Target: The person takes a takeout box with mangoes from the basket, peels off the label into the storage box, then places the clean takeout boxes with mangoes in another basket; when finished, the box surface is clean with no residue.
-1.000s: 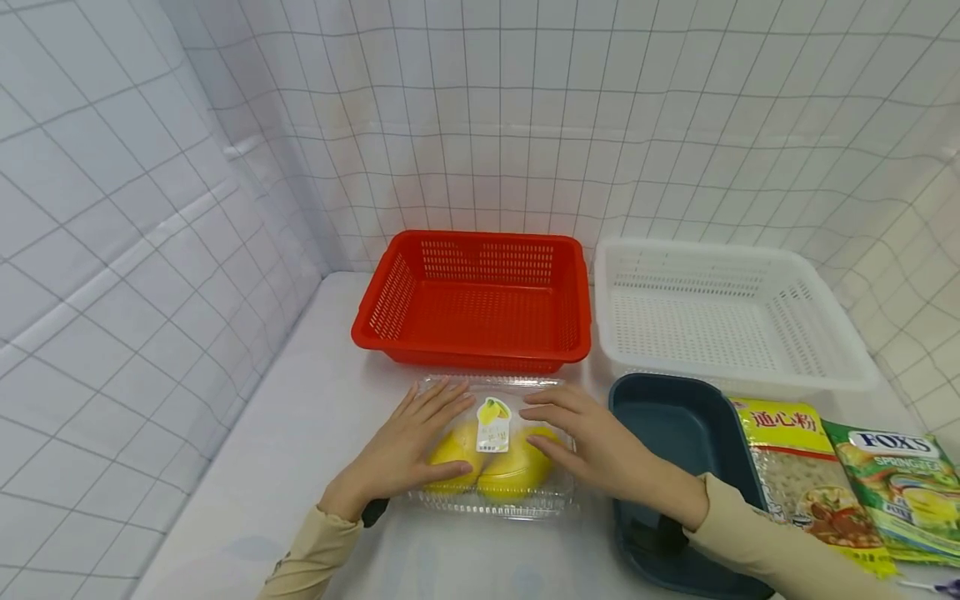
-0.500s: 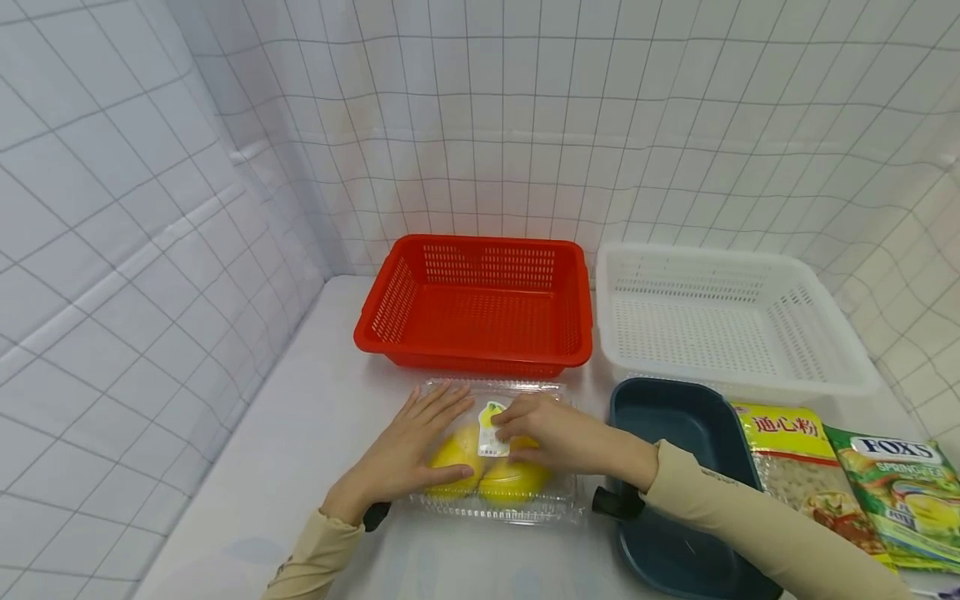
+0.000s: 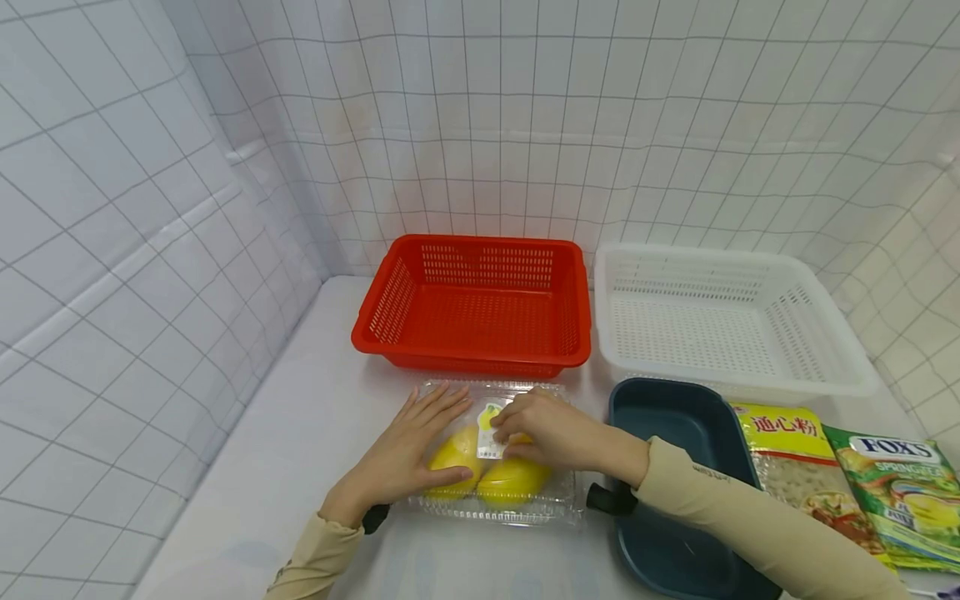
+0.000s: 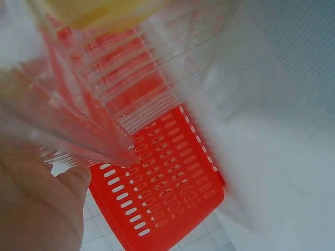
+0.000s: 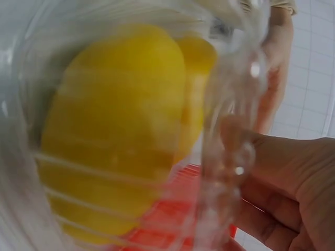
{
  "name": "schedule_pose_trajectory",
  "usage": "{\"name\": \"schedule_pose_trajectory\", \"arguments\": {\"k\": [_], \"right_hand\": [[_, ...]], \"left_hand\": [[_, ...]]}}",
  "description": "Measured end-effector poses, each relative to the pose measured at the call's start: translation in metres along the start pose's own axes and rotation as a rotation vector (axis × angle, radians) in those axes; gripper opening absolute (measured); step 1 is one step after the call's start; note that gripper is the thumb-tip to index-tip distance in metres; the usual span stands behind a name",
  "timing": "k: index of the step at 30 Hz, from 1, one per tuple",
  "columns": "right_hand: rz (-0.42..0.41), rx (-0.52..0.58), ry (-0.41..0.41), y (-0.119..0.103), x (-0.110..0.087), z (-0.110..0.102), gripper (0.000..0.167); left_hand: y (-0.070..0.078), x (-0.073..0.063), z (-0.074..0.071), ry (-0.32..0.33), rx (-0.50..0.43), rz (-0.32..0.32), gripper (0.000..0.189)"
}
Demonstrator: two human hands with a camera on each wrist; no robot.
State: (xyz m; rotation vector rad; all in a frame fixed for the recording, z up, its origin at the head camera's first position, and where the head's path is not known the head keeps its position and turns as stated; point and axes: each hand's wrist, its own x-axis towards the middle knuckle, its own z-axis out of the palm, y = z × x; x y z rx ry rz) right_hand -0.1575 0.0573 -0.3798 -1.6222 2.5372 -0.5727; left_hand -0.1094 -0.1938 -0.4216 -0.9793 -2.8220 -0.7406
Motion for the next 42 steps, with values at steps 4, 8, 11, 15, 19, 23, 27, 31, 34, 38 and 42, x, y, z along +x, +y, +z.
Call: {"name": "schedule_pose_trajectory", "arguments": {"k": [4,8,11,15,19,23,27,31,34,38,42], "right_hand": [[-0.008,-0.014,0.003,0.001,0.002,0.001,0.021],[-0.012,-0.021,0.007,0.0,0.003,0.0,0.02],[-0.003,-0.019,-0.001,-0.001,0.003,0.0,0.021],[0.021,-0.027,-0.021,-0.003,0.004,-0.001,0.021],[0.022,-0.056,-0.029,-0.005,0.006,0.0,0.021],[-0.001,-0.1,-0.034,-0.006,0.006,0.002,0.019],[-0.019,-0.083,-0.027,-0.004,0.004,0.001,0.018],[-0.007,0.028,-0.009,0.004,0.005,0.0,0.019],[-0.01,0.07,0.01,0.008,0.006,0.001,0.02],[-0.012,0.065,0.025,0.009,0.006,0.002,0.023],[-0.011,0.069,0.029,0.009,0.006,0.003,0.025]], "left_hand": [[-0.001,0.0,0.001,0.014,-0.009,0.012,0.084],[-0.001,0.0,0.001,0.03,-0.016,0.017,0.083],[-0.002,0.0,0.003,0.021,-0.013,0.006,0.084],[-0.003,0.0,0.003,0.004,-0.005,-0.008,0.084],[-0.002,0.0,0.002,0.008,-0.009,-0.004,0.084],[-0.002,0.001,0.002,0.019,-0.012,0.007,0.084],[-0.003,0.001,0.002,0.016,-0.008,0.01,0.084],[-0.004,0.001,0.002,0.004,0.001,0.0,0.084],[-0.003,0.001,0.002,-0.001,-0.004,-0.004,0.084],[-0.003,0.002,0.001,-0.001,-0.008,0.004,0.084],[-0.003,0.002,0.002,-0.001,-0.002,0.006,0.084]]}}
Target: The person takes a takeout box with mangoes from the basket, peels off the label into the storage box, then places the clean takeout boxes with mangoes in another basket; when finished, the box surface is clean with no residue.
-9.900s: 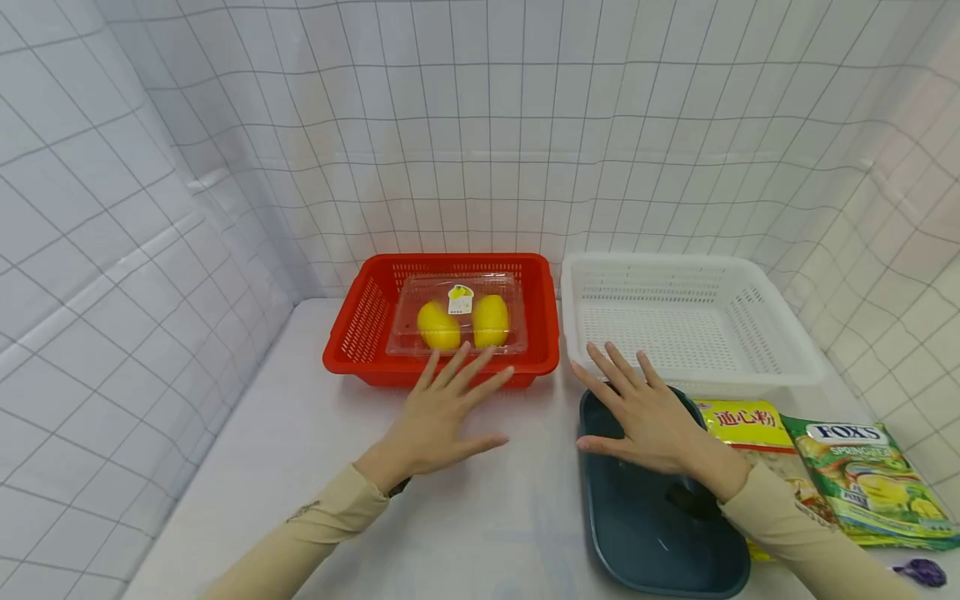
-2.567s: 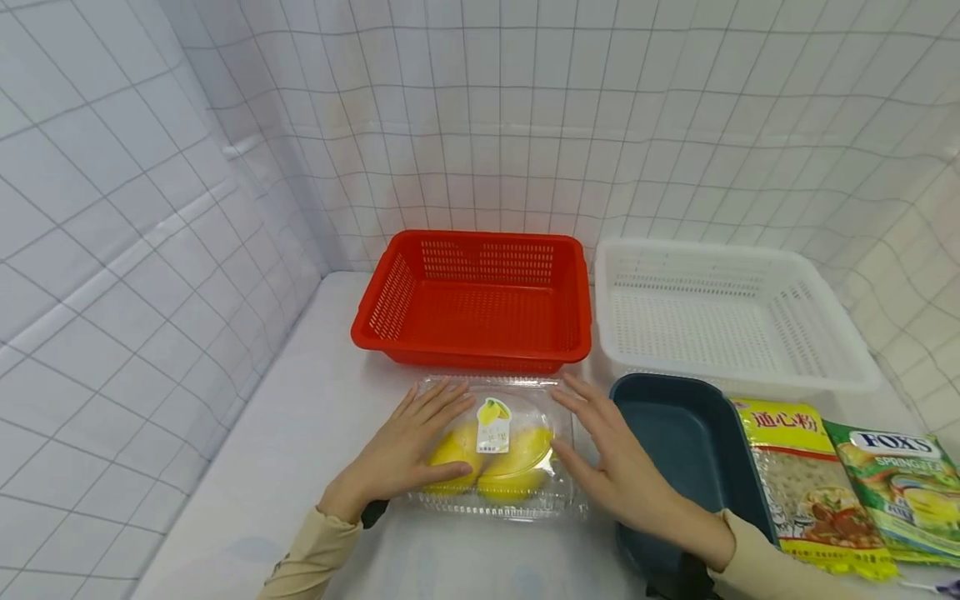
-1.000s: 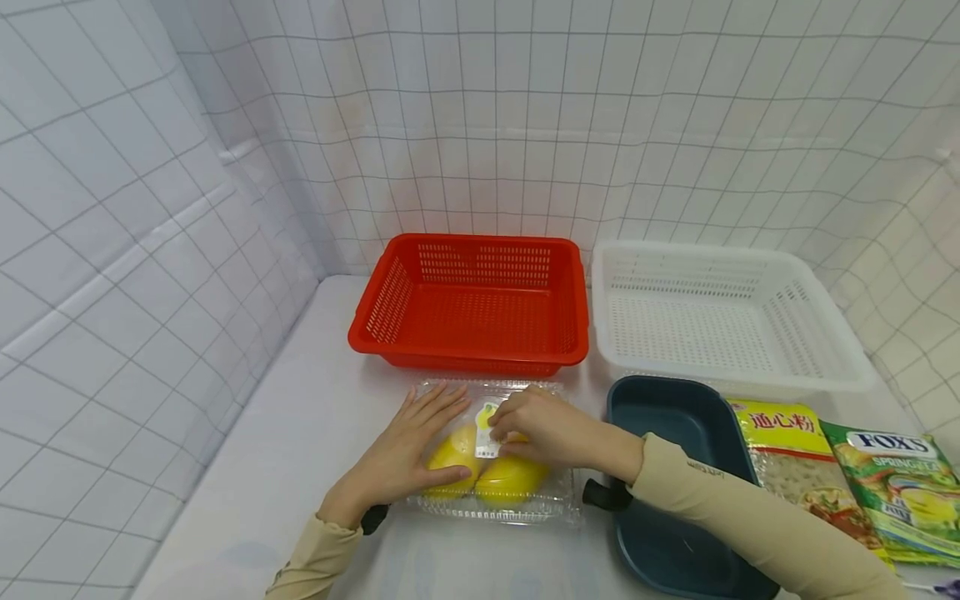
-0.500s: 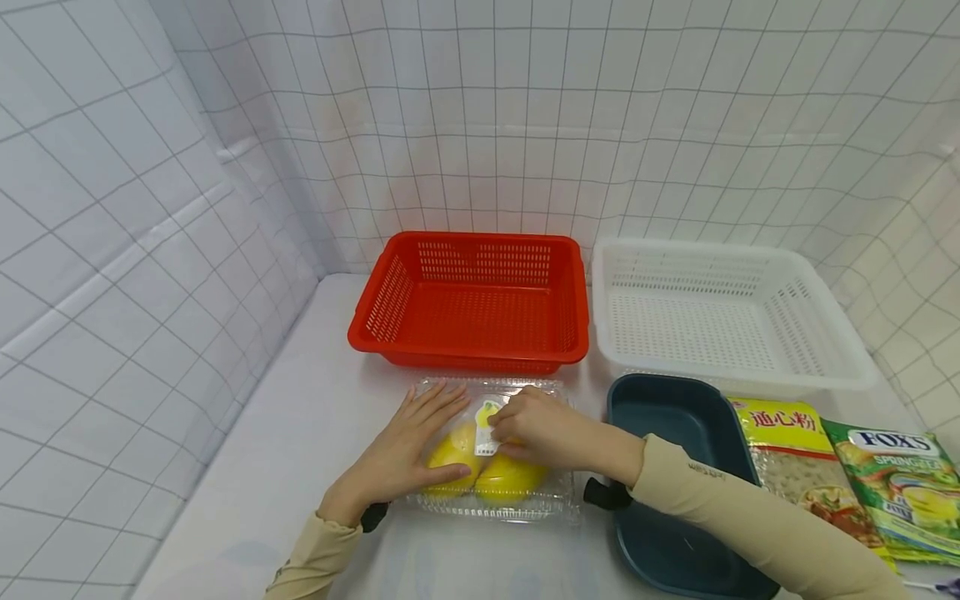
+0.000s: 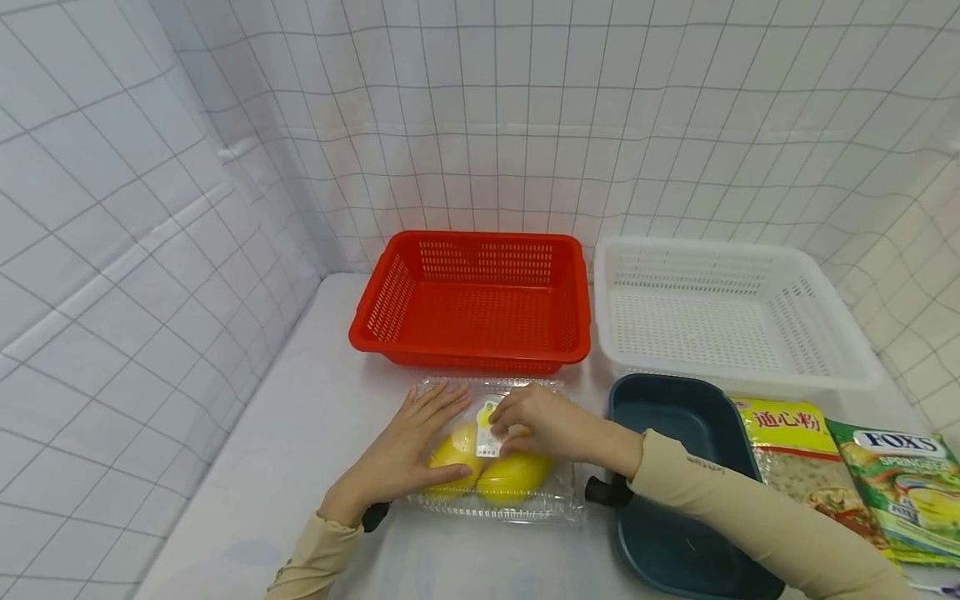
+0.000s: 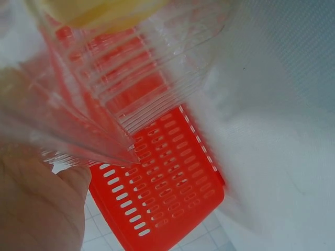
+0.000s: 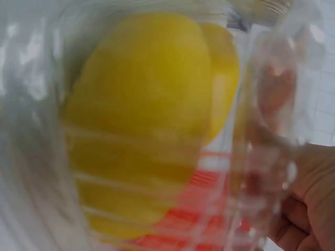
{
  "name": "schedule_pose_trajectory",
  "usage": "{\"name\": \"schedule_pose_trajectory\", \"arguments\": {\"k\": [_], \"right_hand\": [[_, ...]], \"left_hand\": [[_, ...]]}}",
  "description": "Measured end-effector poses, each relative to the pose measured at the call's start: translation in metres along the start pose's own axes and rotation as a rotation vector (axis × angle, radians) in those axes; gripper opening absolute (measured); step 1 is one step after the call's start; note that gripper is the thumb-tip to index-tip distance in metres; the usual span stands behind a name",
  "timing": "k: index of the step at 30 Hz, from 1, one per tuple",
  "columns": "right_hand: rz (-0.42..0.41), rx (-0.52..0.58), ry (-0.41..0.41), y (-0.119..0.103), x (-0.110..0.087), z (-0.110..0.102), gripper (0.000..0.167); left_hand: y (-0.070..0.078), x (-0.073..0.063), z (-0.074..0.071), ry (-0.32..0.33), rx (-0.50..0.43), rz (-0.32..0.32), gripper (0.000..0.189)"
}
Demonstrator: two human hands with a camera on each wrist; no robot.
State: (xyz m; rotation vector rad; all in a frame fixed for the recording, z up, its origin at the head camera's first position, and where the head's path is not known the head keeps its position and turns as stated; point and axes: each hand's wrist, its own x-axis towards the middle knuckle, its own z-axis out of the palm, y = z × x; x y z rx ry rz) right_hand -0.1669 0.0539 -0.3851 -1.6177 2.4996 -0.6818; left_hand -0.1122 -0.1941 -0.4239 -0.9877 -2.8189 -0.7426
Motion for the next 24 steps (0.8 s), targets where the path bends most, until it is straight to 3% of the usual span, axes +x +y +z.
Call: {"name": "schedule_pose_trajectory", "arguments": {"k": [11,17,24], "right_hand": [[-0.053,-0.119,0.055,-0.002,0.002,0.006,0.015],[0.025,0.05,0.065,0.004,0.005,0.001,0.013],[0.052,0.227,0.166,0.013,0.001,-0.007,0.01]], "left_hand": [[0.0,-0.001,0.0,0.031,-0.001,0.024,0.081],[0.001,0.001,-0.002,0.009,-0.01,0.006,0.082],[0.001,0.0,-0.004,-0.016,-0.014,-0.019,0.083]]}}
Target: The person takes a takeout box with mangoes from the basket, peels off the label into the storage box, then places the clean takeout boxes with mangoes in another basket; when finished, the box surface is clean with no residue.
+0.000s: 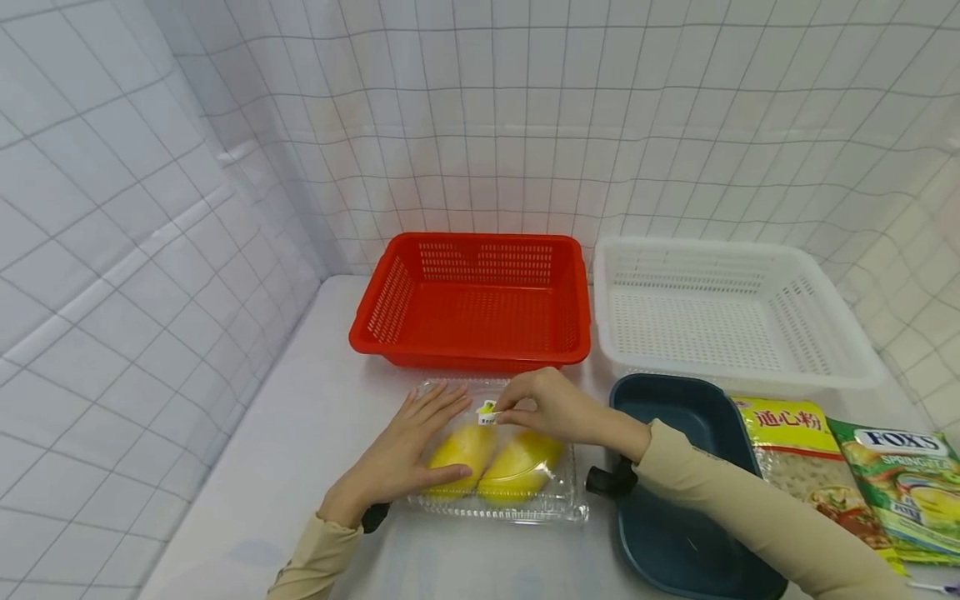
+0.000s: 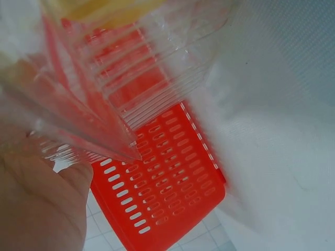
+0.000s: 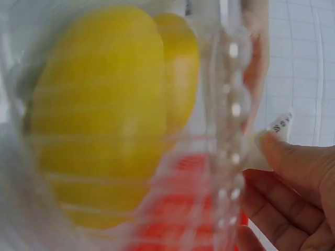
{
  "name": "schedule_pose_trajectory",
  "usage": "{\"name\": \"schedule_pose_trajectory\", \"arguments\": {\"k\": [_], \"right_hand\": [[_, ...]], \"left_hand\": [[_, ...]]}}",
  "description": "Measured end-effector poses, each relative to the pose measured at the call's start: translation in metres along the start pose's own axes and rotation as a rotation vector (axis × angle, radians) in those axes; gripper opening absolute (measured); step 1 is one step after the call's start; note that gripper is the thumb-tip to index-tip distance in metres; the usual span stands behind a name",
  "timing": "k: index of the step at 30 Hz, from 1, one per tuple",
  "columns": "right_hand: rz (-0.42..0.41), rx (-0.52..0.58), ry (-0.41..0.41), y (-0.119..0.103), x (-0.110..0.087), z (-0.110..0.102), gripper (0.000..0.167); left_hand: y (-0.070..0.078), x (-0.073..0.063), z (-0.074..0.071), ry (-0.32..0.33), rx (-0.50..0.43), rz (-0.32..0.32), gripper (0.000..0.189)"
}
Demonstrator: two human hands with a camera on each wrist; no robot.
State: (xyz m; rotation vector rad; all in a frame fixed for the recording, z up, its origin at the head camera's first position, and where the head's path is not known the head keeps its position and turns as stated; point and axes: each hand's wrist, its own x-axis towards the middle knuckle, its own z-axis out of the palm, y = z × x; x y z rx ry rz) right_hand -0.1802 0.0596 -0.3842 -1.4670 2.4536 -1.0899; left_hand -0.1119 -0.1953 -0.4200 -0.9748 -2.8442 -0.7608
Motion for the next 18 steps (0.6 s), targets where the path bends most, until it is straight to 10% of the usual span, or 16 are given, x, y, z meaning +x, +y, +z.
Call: {"name": "schedule_pose_trajectory", "arguments": {"k": [9,18], "right_hand": [[0.134,0.122,0.205,0.014,-0.025,-0.024,0.012],[0.308,0.055,0.365,0.029,-0.091,-0.068,0.014]], "left_hand": [[0.0,0.001,0.001,0.002,0.005,-0.001,0.084],[0.001,0.0,0.001,0.002,0.002,-0.002,0.084]]}}
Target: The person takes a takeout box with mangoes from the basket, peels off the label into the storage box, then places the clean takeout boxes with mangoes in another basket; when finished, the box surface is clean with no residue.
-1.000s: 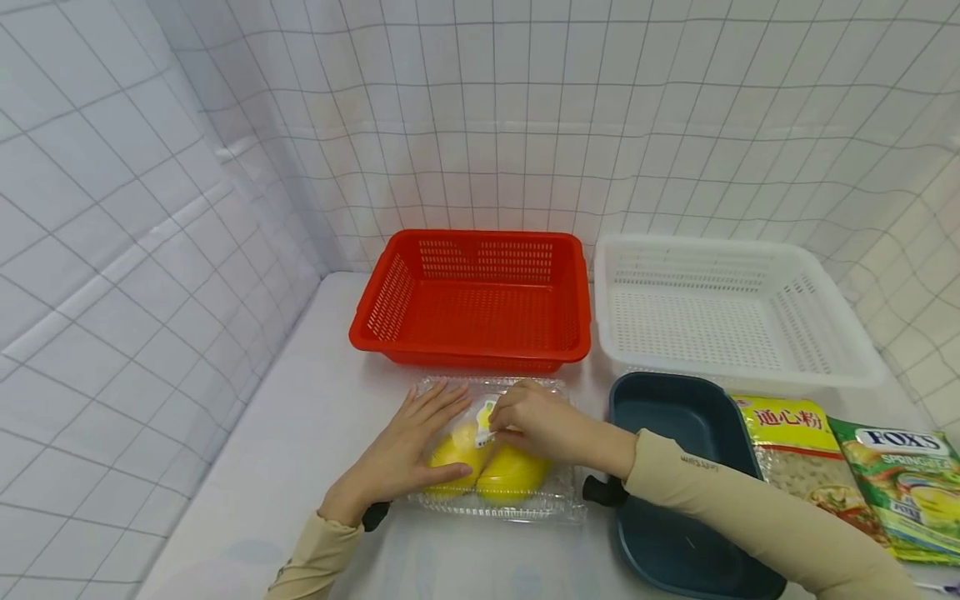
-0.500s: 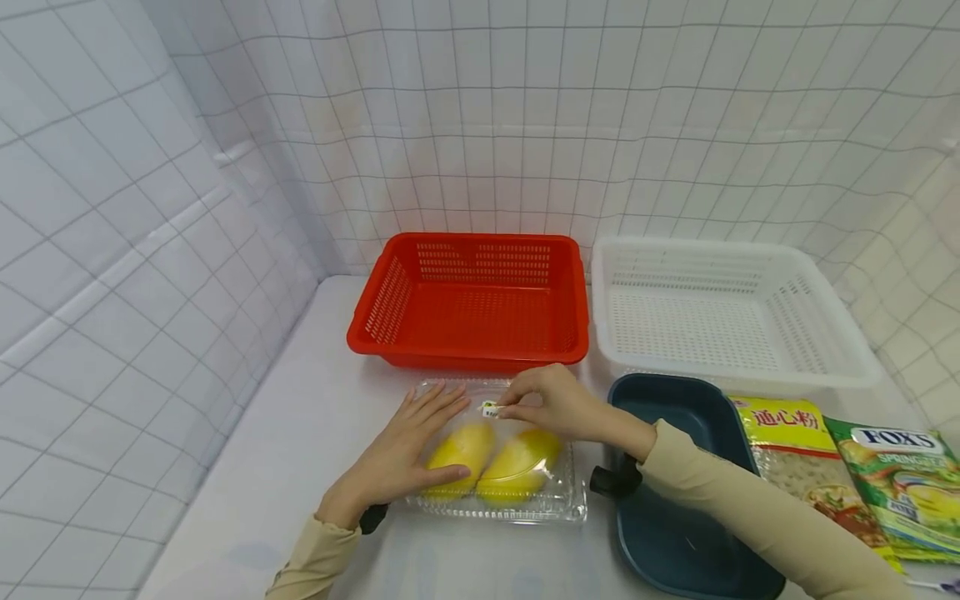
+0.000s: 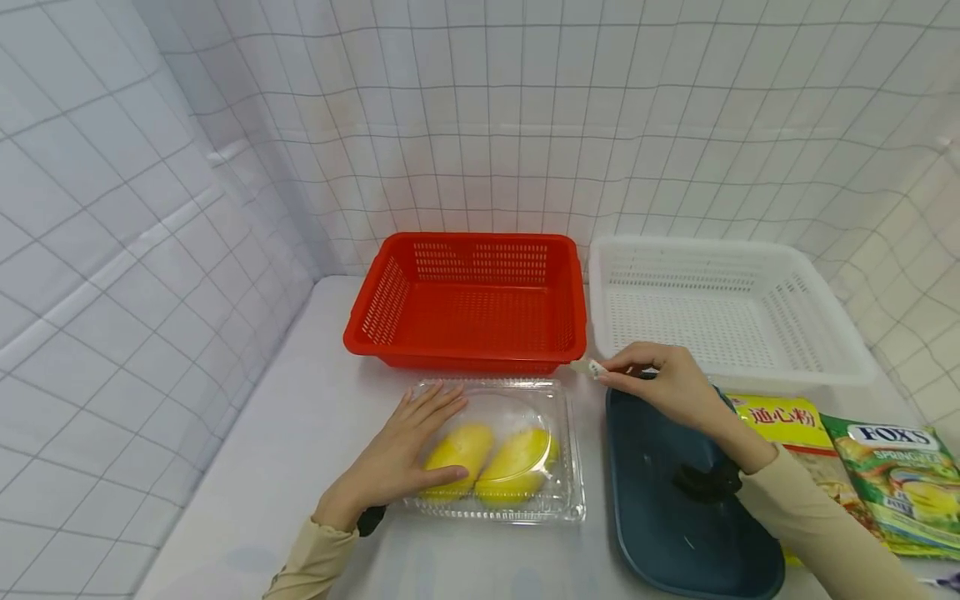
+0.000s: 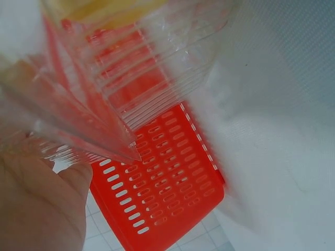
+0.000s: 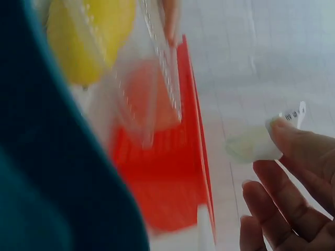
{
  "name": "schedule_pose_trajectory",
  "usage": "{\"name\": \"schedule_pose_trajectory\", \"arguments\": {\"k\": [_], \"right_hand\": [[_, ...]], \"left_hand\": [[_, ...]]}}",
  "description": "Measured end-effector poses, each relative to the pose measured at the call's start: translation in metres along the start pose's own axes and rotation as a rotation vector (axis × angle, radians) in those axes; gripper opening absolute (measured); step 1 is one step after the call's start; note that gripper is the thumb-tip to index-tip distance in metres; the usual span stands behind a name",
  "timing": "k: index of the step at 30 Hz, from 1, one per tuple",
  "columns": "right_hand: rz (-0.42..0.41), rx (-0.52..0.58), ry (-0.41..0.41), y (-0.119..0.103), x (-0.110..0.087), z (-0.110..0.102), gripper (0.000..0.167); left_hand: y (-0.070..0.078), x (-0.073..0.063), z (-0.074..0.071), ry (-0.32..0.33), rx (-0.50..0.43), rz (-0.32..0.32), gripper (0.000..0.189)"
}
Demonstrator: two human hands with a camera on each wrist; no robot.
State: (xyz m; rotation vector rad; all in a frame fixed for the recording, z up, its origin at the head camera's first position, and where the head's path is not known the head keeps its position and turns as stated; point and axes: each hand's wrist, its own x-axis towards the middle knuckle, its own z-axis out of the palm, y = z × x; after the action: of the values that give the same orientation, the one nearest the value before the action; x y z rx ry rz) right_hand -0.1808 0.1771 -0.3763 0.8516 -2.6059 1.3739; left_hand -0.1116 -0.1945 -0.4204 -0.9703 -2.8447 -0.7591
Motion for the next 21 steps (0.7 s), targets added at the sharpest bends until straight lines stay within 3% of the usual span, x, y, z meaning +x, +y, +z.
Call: {"name": "schedule_pose_trajectory", "arguments": {"k": [5,10,17,21], "right_hand": [[0.075,-0.043,0.029,0.018,-0.026,-0.031,0.015],[0.061,-0.159,-0.053,0.036,-0.044,-0.048,0.01],[-0.043,-0.228,-0.218,0.052,-0.056,-0.041,0.009],[-0.058,-0.257,-0.297,0.053,-0.06,-0.035,0.007]], "left_hand": [[0.0,0.0,-0.001,-0.001,0.002,-0.008,0.084],[-0.001,0.0,-0.001,0.01,0.012,0.002,0.084],[-0.001,0.0,0.0,0.008,0.019,0.002,0.084],[0.0,0.001,0.001,0.001,0.013,-0.004,0.084]]}}
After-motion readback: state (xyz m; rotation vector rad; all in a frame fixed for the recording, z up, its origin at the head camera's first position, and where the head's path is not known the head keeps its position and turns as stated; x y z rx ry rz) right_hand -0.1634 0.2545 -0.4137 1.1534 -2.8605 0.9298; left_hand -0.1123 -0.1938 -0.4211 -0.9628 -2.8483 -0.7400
